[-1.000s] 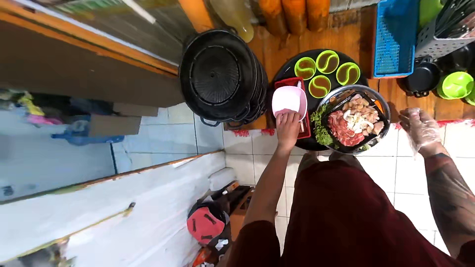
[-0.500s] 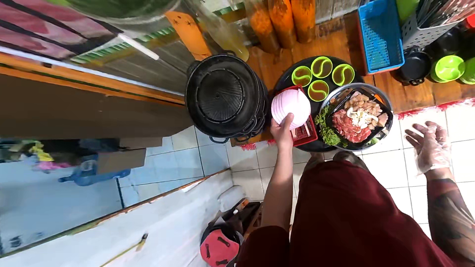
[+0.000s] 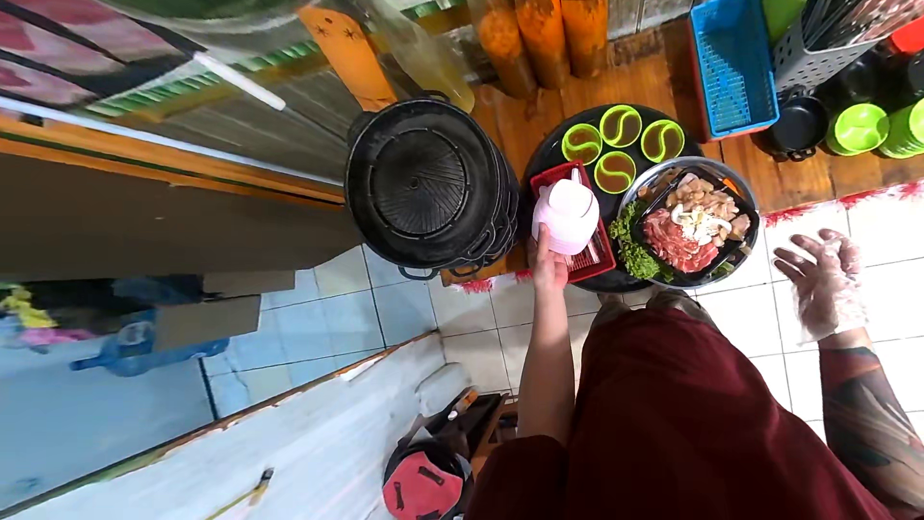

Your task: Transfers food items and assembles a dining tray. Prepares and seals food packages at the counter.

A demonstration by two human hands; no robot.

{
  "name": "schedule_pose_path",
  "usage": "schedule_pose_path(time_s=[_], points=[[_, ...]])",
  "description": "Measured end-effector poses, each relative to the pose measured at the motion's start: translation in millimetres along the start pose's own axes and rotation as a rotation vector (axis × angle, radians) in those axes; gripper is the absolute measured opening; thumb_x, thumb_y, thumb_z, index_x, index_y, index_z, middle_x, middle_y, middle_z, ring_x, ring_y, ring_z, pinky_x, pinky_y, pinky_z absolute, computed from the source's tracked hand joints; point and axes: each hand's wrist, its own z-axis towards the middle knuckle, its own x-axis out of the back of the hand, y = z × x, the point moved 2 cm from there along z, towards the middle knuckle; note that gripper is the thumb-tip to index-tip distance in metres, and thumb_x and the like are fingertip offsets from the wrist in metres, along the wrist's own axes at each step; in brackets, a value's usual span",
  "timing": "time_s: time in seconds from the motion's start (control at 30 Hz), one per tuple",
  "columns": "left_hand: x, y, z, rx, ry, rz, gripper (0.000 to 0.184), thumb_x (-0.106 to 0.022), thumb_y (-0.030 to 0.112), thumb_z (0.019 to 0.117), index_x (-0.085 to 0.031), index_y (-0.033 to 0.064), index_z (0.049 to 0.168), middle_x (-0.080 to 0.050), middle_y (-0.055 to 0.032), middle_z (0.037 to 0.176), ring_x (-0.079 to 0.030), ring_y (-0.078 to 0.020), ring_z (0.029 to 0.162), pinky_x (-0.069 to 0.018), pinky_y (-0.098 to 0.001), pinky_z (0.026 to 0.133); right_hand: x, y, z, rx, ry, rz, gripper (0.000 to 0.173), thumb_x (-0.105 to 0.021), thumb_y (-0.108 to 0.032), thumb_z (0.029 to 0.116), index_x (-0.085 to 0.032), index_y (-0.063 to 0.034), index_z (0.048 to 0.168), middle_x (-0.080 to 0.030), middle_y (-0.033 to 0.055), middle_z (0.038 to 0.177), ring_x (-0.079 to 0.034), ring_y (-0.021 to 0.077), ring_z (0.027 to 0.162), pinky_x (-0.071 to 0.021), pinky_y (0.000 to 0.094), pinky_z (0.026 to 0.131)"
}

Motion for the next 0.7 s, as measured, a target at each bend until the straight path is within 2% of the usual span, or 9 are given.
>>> schedule_pose_path(time_s=[0.1, 0.17, 0.23, 0.3, 0.33, 0.43, 0.57, 0.63, 0.7], points=[[4, 18, -5, -0.072, 0.073, 0.218, 0.073, -0.067, 0.025, 0.1004, -0.027, 0.006, 0.158, -0.05, -0.0181, 0.149, -0.057, -0.0279, 0.13, -0.0521, -0.0465, 0.106, -2, -2, -3, -0.003, 0.013, 0.005, 0.042, -0.042, -0.025, 0.1087, -0.037, -0.0126, 0.149, -0.065, 0.011, 0.133, -0.072, 0.0311, 0.107, -0.0604, 0.0496, 0.094], [8, 21, -10, -0.109, 0.122, 0.389, 0.072, -0.066, 0.031, 0.1007, -0.031, 0.0016, 0.157, -0.048, -0.0197, 0.151, -0.053, -0.0253, 0.135, -0.0477, -0.0424, 0.112, -4, 0, -7, -0.009, 0.018, 0.013, 0.041, -0.04, -0.025, 0.109, -0.037, -0.0129, 0.148, -0.065, 0.0105, 0.133, -0.072, 0.0307, 0.107, -0.0604, 0.0496, 0.094], [13, 20, -15, -0.115, 0.16, 0.524, 0.071, -0.061, 0.04, 0.1028, -0.033, 0.0026, 0.157, -0.046, -0.018, 0.154, -0.05, -0.0226, 0.138, -0.0441, -0.0409, 0.114, -6, 2, -11, -0.012, 0.011, 0.022, 0.041, -0.039, -0.024, 0.1091, -0.037, -0.0128, 0.149, -0.065, 0.0108, 0.133, -0.072, 0.031, 0.107, -0.0602, 0.0502, 0.094], [16, 15, -14, -0.091, 0.141, 0.506, 0.07, -0.056, 0.041, 0.1052, -0.031, 0.0041, 0.159, -0.04, -0.0172, 0.159, -0.044, -0.024, 0.144, -0.04, -0.0447, 0.118, -10, 4, -15, -0.014, 0.009, 0.029, 0.041, -0.038, -0.024, 0.1097, -0.037, -0.0127, 0.149, -0.065, 0.0108, 0.132, -0.072, 0.0307, 0.106, -0.0604, 0.0494, 0.094], [14, 12, -14, -0.086, 0.131, 0.482, 0.066, -0.053, 0.041, 0.1065, -0.034, 0.0039, 0.157, -0.04, -0.0168, 0.159, -0.043, -0.0247, 0.145, -0.039, -0.0465, 0.119, -12, 4, -17, -0.015, 0.012, 0.032, 0.04, -0.038, -0.024, 0.1099, -0.037, -0.0127, 0.149, -0.065, 0.0107, 0.132, -0.072, 0.0304, 0.105, -0.0606, 0.0489, 0.093], [5, 10, -12, -0.084, 0.104, 0.519, 0.063, -0.039, 0.043, 0.1104, -0.031, 0.0043, 0.159, -0.037, -0.0154, 0.161, -0.04, -0.0225, 0.147, -0.0347, -0.0445, 0.122, -14, 3, -19, -0.023, -0.008, 0.018, 0.041, -0.039, -0.025, 0.1098, -0.037, -0.0135, 0.149, -0.065, 0.0098, 0.133, -0.072, 0.0297, 0.106, -0.0603, 0.0483, 0.094], [-2, 15, 2, -0.07, 0.133, 0.548, 0.062, -0.036, 0.048, 0.11, -0.034, 0.0094, 0.159, -0.044, -0.0138, 0.157, -0.045, -0.0228, 0.144, -0.04, -0.0472, 0.118, -11, -1, -11, -0.023, -0.061, 0.01, 0.042, -0.04, -0.029, 0.1098, -0.038, -0.0143, 0.149, -0.064, 0.0093, 0.134, -0.071, 0.0296, 0.108, -0.0598, 0.0487, 0.094], [-5, 19, 1, -0.041, 0.124, 0.608, 0.083, -0.044, 0.061, 0.1036, -0.013, 0.0162, 0.166, -0.029, -0.0132, 0.166, -0.036, -0.0253, 0.15, -0.0378, -0.0504, 0.12, -7, -6, -2, -0.017, -0.085, 0.013, 0.042, -0.04, -0.028, 0.1097, -0.037, -0.0145, 0.15, -0.064, 0.0095, 0.135, -0.071, 0.0299, 0.108, -0.06, 0.0486, 0.094], [-11, 20, -2, 0.001, 0.127, 0.638, 0.109, -0.063, 0.063, 0.0929, 0.004, 0.0173, 0.165, -0.02, -0.0189, 0.168, -0.035, -0.0314, 0.149, -0.0409, -0.0546, 0.117, -2, -9, 11, -0.014, -0.12, 0.017, 0.044, -0.041, -0.028, 0.1092, -0.037, -0.0146, 0.15, -0.063, 0.0095, 0.135, -0.071, 0.0296, 0.107, -0.0604, 0.0479, 0.093]])
